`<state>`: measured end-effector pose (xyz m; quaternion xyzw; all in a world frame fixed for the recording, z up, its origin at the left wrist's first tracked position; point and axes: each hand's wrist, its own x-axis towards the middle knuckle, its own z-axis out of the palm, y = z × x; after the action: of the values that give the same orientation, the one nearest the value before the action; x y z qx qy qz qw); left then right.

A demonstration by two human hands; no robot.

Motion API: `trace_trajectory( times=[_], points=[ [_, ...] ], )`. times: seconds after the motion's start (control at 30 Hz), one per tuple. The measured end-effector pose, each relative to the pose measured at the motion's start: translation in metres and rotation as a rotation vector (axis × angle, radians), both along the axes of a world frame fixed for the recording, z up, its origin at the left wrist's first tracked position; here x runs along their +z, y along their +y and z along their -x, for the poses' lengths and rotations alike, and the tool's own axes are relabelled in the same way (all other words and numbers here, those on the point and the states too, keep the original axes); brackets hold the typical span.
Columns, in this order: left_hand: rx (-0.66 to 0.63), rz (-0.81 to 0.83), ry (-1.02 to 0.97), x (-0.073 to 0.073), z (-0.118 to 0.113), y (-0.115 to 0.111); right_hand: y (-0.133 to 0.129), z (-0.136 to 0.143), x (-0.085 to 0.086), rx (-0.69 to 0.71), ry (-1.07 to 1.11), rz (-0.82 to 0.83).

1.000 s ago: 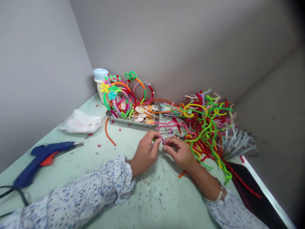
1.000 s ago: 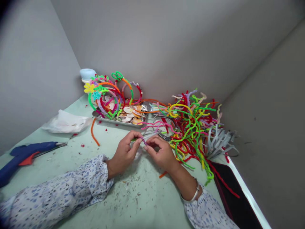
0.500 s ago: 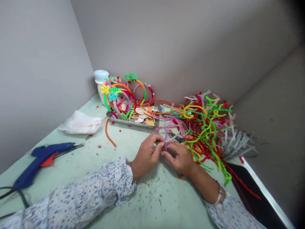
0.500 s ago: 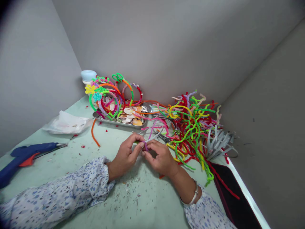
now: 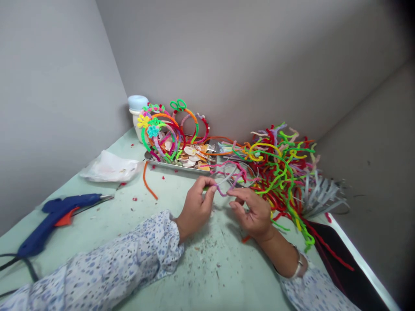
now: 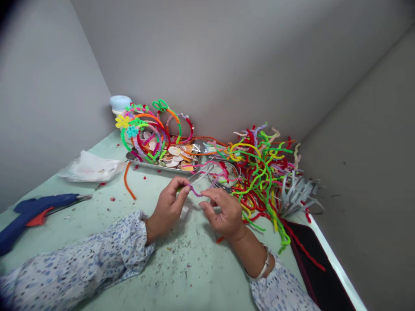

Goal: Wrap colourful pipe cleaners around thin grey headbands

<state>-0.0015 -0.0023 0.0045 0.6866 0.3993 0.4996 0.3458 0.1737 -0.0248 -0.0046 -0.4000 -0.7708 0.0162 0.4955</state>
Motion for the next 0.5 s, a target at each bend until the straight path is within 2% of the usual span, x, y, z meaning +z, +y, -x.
trace_trajectory(
  times=[0.1, 0.23, 0.4, 0.5],
  points=[
    [-0.007, 0.041, -0.054, -0.0015, -0.0007, 0.002, -0.0001, 0.0018, 0.0012, 0.055, -0.036, -0.028],
    [-0.031, 0.093, -0.119, -0.001, -0.0021, 0.002, 0.0038, 0.0057, -0.0002, 0.184, -0.229, 0.176],
    [-0.081, 0.153, -0.202, 0.0019, -0.0022, 0.0004, 0.009, 0.0072, -0.0058, 0.077, -0.169, 0.233],
    [-0.091, 0.194, -0.244, 0.0023, -0.0023, 0.0004, 0.0091, 0.0068, -0.0072, 0.035, -0.08, 0.202]
  ],
)
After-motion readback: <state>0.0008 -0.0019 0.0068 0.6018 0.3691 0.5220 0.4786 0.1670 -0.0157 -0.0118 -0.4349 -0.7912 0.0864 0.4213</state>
